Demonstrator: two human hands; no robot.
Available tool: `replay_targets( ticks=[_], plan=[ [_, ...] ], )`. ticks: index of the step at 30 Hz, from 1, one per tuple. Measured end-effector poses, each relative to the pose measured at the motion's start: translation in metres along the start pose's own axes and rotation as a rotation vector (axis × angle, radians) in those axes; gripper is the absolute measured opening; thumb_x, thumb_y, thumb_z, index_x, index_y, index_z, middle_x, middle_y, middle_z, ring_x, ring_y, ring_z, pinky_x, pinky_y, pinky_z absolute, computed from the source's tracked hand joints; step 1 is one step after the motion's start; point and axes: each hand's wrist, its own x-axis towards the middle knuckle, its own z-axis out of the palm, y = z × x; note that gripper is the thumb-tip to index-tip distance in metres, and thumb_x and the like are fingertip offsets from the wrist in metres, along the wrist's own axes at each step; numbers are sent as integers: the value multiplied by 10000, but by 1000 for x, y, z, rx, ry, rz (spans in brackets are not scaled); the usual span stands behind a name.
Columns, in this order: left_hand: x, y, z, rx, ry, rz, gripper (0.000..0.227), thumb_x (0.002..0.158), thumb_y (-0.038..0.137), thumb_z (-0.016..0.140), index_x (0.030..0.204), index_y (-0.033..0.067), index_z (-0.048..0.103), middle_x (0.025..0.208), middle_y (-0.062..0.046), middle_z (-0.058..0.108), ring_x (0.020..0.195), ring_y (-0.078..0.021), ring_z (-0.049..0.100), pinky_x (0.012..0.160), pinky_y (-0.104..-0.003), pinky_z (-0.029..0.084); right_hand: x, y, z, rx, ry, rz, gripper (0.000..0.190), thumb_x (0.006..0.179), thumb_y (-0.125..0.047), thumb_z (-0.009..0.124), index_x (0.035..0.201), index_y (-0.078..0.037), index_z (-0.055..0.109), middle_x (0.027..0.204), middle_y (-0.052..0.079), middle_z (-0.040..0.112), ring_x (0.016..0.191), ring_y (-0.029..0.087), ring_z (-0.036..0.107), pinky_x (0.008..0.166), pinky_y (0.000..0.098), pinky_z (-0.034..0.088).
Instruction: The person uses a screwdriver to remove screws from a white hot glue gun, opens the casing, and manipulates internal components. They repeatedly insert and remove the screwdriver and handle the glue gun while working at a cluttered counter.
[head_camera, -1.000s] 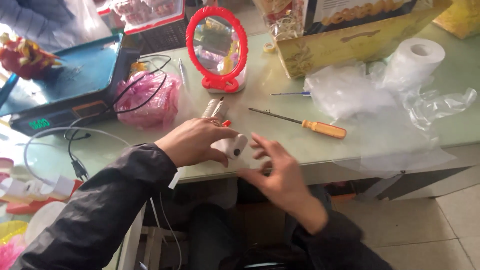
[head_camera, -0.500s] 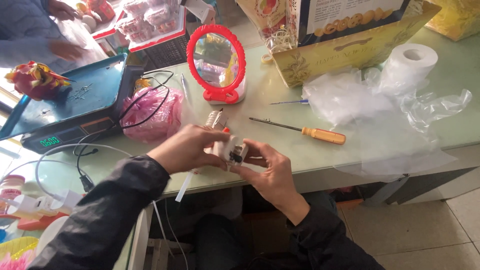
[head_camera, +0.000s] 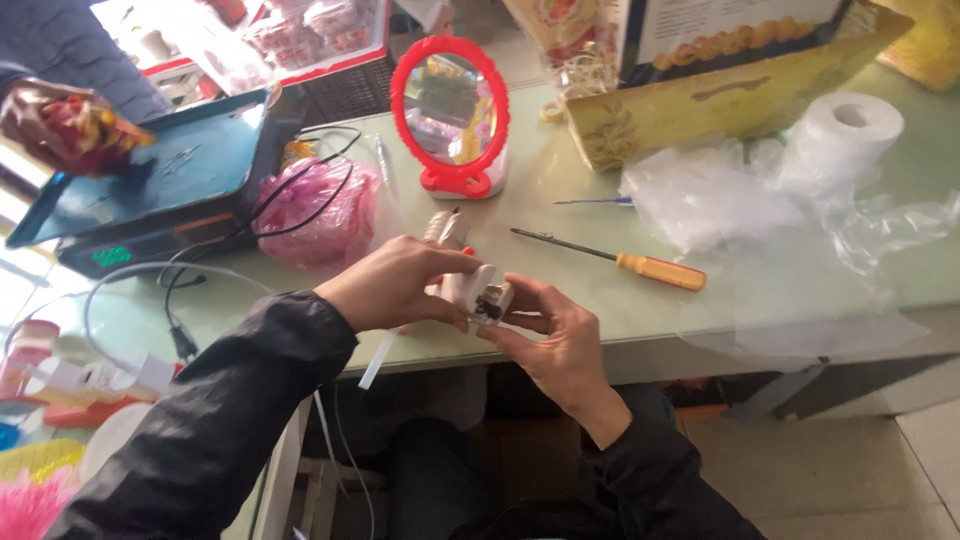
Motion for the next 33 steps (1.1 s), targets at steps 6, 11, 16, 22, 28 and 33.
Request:
replay_targets(
  ticks=[6, 11, 16, 22, 28, 33],
  plan=[
    [12, 0, 12, 96, -10, 10, 662, 697, 503, 899, 1245, 174, 726, 1033, -150, 786, 932, -420, 743, 840, -583, 595, -5, 13, -9, 77, -8, 19, 676, 672, -11, 965, 1284, 35, 680, 1047, 196, 777, 1002, 248, 765, 846, 388, 684],
    [27, 1, 22, 265, -76, -76, 648, 657, 580, 867, 1209, 284, 701, 1059, 24, 795, 1087, -293, 730, 871, -519, 589, -8, 20, -21, 89, -24, 36, 667, 694, 39, 931, 1307, 39, 666, 1072, 212, 771, 1006, 261, 768, 806, 393, 696],
    [34, -7, 30, 203, -26, -34, 645, 580, 535, 898, 1130, 254, 712, 1011, 36, 808, 1073, -265, 746, 865, -516, 596, -10, 17, -27, -68, -36, -2, 682, 733, -7, 918, 1347, 50, 626, 1131, 219, 742, 1037, 268, 743, 779, 369, 679],
    [31, 3, 18, 153, -38, -81, 635, 578, 503, 903, 1140, 264, 728, 1024, 44, 808, 1084, -236, 750, 881, -480, 579, -12, -10, -42, -263, -88, -187, 515, 856, -74, 839, 1339, -20, 669, 1279, 196, 656, 1121, 320, 726, 809, 402, 681],
    [35, -1, 26, 194, -34, -74, 675, 530, 554, 895, 1127, 290, 722, 990, 95, 800, 1064, -193, 756, 873, -457, 572, -4, -8, -41, -357, -148, -308, 373, 891, -109, 827, 1254, -86, 743, 1295, 158, 620, 1148, 314, 712, 839, 399, 683],
    [33, 6, 26, 201, -43, -104, 683, 510, 551, 898, 1126, 312, 726, 997, 107, 796, 1066, -193, 752, 868, -445, 585, -2, -1, -43, -364, -161, -316, 287, 904, -89, 812, 1189, -88, 782, 1254, 132, 655, 1138, 294, 730, 817, 363, 676]
  ],
)
